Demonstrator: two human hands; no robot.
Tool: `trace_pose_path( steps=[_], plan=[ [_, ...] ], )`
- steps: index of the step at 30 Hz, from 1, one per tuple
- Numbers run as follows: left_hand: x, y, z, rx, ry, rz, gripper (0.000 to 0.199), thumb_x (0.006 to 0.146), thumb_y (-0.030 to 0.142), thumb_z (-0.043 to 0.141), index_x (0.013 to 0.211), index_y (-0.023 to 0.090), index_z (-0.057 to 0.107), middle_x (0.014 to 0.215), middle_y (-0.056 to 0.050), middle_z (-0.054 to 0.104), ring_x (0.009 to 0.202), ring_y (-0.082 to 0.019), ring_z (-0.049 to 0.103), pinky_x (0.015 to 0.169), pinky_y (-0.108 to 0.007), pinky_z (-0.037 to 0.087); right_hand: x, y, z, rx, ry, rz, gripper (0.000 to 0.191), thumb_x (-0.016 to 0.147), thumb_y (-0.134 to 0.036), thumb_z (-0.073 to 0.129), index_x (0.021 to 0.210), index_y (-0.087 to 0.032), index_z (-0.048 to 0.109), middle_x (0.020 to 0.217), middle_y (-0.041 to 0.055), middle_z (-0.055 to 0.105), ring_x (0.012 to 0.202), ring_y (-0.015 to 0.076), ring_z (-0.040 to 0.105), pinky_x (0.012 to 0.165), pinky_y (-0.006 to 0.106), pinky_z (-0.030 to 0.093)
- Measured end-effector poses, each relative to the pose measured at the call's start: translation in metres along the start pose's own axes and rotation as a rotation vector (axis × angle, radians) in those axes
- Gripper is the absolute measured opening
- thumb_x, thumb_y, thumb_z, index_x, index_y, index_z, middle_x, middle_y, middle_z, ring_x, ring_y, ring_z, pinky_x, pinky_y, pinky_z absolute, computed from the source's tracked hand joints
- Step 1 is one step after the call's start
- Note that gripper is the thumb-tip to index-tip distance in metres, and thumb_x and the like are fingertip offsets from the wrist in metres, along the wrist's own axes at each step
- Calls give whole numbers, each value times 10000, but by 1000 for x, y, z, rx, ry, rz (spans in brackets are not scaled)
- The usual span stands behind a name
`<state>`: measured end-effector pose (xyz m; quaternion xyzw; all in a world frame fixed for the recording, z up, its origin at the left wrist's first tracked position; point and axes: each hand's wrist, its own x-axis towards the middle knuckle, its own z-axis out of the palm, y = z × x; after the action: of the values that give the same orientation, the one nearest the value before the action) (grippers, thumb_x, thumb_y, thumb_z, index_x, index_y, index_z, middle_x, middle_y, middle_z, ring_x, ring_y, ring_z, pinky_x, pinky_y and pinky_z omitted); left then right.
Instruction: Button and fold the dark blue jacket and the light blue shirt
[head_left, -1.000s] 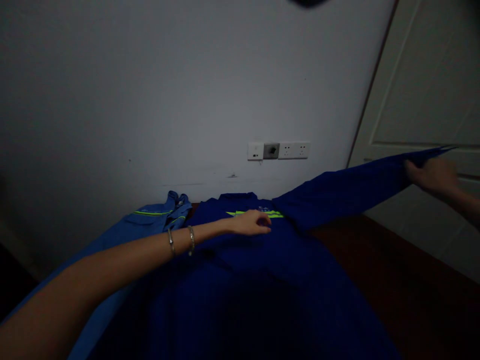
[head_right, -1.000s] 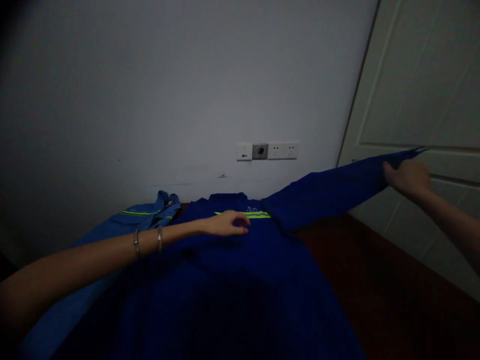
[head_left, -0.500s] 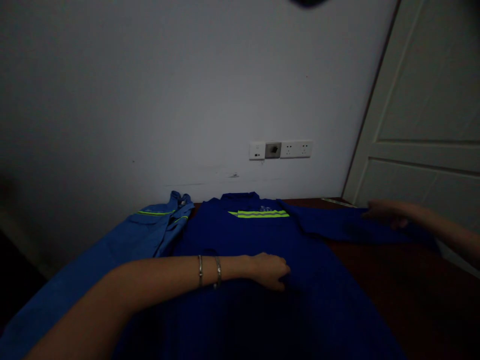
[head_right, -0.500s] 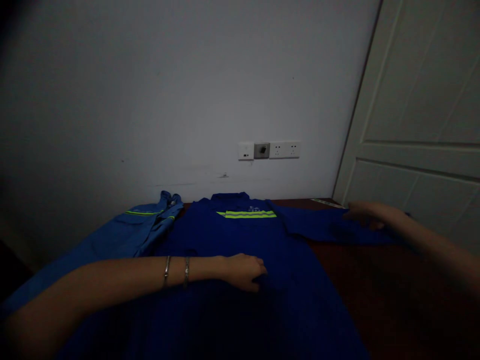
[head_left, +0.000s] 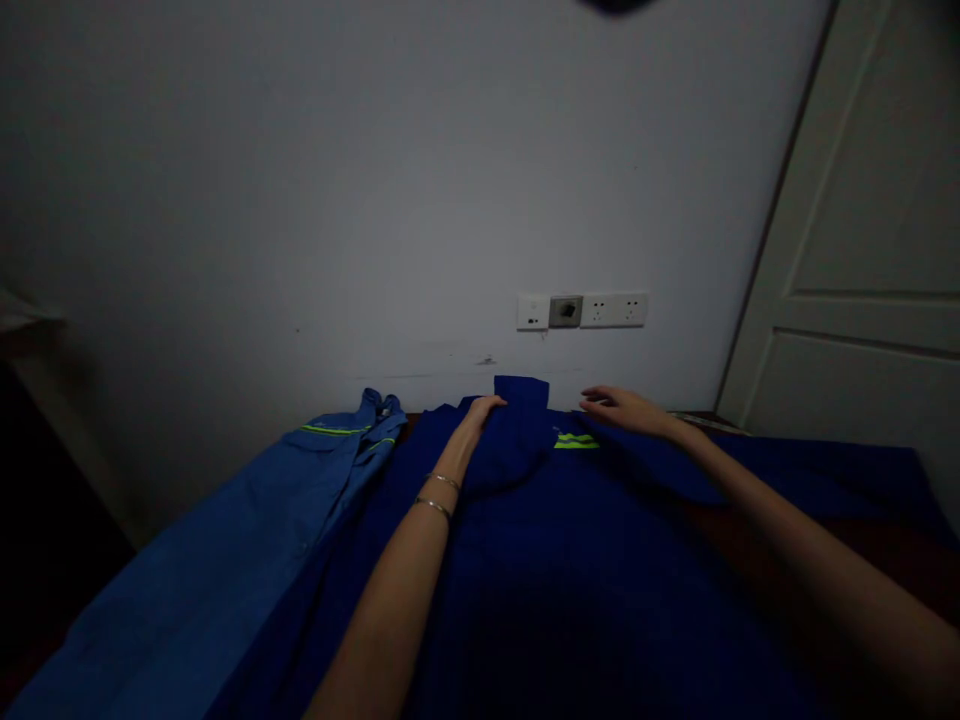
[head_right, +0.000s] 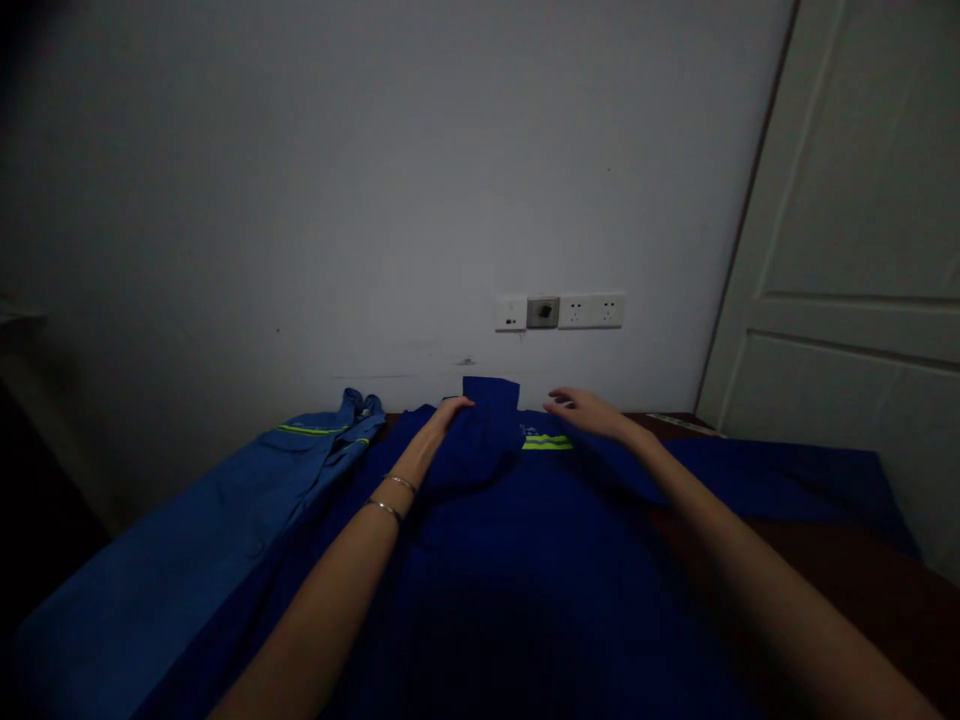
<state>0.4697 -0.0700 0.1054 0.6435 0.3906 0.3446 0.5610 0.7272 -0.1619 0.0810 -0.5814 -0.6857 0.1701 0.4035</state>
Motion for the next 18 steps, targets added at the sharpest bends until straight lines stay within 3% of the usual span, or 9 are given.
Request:
trace_pose_path(
  steps=[5,8,11,15,18],
  plan=[
    [-15,-21,-4,-94,50,-22,45,643,178,511,616,148,493,555,17,507,508,-91,471,528,-220,394,22,-8,48,289,54,54,592,727,-442,598,1226,-151,464,1186,164,546,980,230,588,826,374,489],
    [-24,-22,-8,-148,-35,15,102,588,150,589,675,134,539,614,16,544,563,-87,509,552,-199,392,30,-19,63,382,51,17,663,684,-415,649,1256,-165,426,1221,165,517,1016,237,570,832,395,483],
    [-37,-13,-18,-97,-144,2,181,581,186,658,732,120,582,658,4,576,565,-85,518,542,-197,377,33,-41,69,341,38,-103,595,649,-378,684,1188,-200,506,1214,121,532,1087,244,523,897,430,437],
    [-60,2,-34,-29,-196,3,240,575,230,707,758,111,606,686,-7,598,602,-91,533,596,-216,389,27,-85,69,150,29,-335,423,646,-341,686,1047,-228,613,1192,69,557,1116,238,495,974,459,357],
    [-76,13,-44,52,-220,-19,235,571,236,718,738,107,614,671,-5,591,585,-82,510,581,-210,369,14,-118,67,113,17,-466,460,655,-322,681,1101,-254,591,1164,47,579,1094,226,511,975,440,361]
  ],
)
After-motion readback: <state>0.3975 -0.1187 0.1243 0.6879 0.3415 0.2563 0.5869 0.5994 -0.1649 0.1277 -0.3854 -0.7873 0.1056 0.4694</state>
